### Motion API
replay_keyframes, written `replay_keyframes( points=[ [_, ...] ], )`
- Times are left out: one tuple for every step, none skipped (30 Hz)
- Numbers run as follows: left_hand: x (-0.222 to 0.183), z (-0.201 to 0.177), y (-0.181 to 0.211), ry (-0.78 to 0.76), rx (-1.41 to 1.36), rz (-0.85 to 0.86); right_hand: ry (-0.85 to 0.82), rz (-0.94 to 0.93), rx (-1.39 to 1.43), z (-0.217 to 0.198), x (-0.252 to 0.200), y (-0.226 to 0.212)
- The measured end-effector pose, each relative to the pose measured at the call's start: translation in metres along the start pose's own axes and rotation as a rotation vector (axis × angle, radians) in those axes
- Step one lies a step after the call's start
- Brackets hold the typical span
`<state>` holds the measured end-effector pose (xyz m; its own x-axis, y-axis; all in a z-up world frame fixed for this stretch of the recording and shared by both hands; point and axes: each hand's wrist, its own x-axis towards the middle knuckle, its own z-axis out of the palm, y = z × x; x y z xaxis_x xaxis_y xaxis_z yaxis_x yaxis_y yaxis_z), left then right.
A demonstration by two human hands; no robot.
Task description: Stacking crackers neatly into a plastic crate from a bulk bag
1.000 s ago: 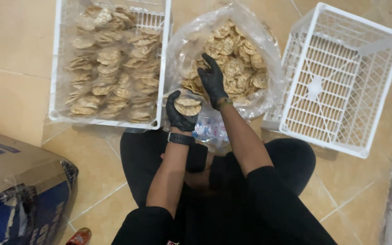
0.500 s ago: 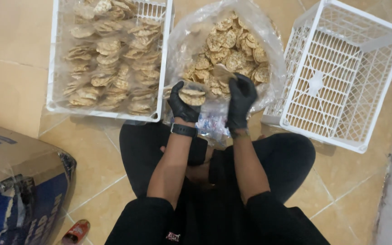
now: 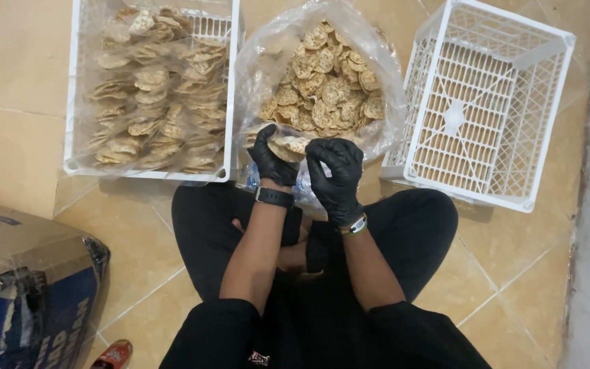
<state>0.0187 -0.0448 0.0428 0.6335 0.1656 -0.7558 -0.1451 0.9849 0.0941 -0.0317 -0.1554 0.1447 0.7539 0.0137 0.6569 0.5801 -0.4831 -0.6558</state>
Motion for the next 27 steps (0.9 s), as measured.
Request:
replay_keyframes(
  points=[
    [-0.008,0.003,-0.002,-0.016,-0.008,0.021,0.007,-0.024,-0.028,-0.004,0.001,-0.003],
    [-0.016,0.007,-0.001,-0.034,-0.018,0.049,0.013,-0.051,-0.05,-0.006,0.004,-0.006],
    [-0.001,0.0,0.003,-0.035,-0.021,0.053,0.012,-0.054,-0.046,-0.007,0.008,-0.009],
    [0.013,-0.007,0.004,-0.04,-0.013,0.034,-0.029,-0.118,-0.075,-0.01,0.012,-0.011],
    [0.029,-0.015,0.005,-0.045,-0.006,0.016,-0.071,-0.182,-0.105,-0.012,0.015,-0.013],
    [0.022,-0.014,0.002,-0.044,-0.004,0.01,-0.071,-0.18,-0.111,-0.008,0.008,-0.007],
    [0.016,-0.013,-0.001,-0.061,-0.017,-0.038,-0.1,-0.142,-0.227,-0.004,0.002,-0.002],
    [0.011,-0.01,-0.002,-0.082,-0.034,-0.08,-0.129,-0.109,-0.337,0.002,-0.003,0.004],
    [0.014,-0.012,-0.003,-0.085,-0.035,-0.08,-0.128,-0.111,-0.337,0.003,-0.002,0.005],
    [0.018,-0.016,-0.003,-0.088,-0.023,-0.084,-0.085,-0.08,-0.261,0.006,-0.003,0.006],
    [0.021,-0.019,-0.002,-0.091,-0.012,-0.087,-0.042,-0.048,-0.185,0.008,-0.003,0.006],
    [0.018,-0.019,-0.001,-0.091,-0.012,-0.089,-0.043,-0.048,-0.187,0.006,-0.004,0.002],
    [0.014,-0.019,0.0,-0.093,-0.01,-0.101,-0.051,0.107,-0.053,0.004,-0.006,-0.002],
    [0.011,-0.019,0.002,-0.096,-0.008,-0.11,-0.059,0.262,0.083,0.003,-0.008,-0.006],
    [0.004,-0.016,0.005,-0.095,-0.008,-0.11,-0.059,0.263,0.083,0.004,-0.015,0.006],
    [-0.004,-0.013,0.008,-0.119,-0.034,-0.139,-0.096,0.457,0.11,0.004,-0.022,0.018],
    [-0.011,-0.01,0.01,-0.142,-0.06,-0.168,-0.132,0.651,0.136,0.005,-0.029,0.03],
    [-0.007,-0.011,0.012,-0.143,-0.06,-0.168,-0.132,0.65,0.136,0.005,-0.026,0.03],
    [-0.003,-0.012,0.014,-0.161,-0.077,-0.163,-0.119,0.695,0.228,0.004,-0.024,0.031],
    [0.0,-0.016,0.015,-0.174,-0.095,-0.16,-0.106,0.744,0.317,0.003,-0.023,0.031],
    [0.0,-0.018,0.016,-0.169,-0.095,-0.162,-0.108,0.748,0.314,0.001,-0.027,0.031],
    [0.001,-0.017,0.018,-0.185,-0.062,-0.164,-0.088,0.767,0.373,0.002,-0.028,0.033],
    [0.002,-0.015,0.02,-0.202,-0.028,-0.165,-0.068,0.786,0.433,0.003,-0.028,0.034],
    [0.017,-0.027,0.019,-0.198,-0.027,-0.169,-0.066,0.79,0.429,0.001,-0.025,0.03],
    [0.031,-0.039,0.018,-0.207,-0.046,-0.147,-0.017,0.765,0.407,0.0,-0.022,0.026],
    [0.047,-0.047,0.018,-0.221,-0.066,-0.123,0.031,0.735,0.387,0.001,-0.015,0.024],
    [0.044,-0.044,0.019,-0.223,-0.066,-0.124,0.033,0.733,0.386,0.001,-0.015,0.021]
  ],
)
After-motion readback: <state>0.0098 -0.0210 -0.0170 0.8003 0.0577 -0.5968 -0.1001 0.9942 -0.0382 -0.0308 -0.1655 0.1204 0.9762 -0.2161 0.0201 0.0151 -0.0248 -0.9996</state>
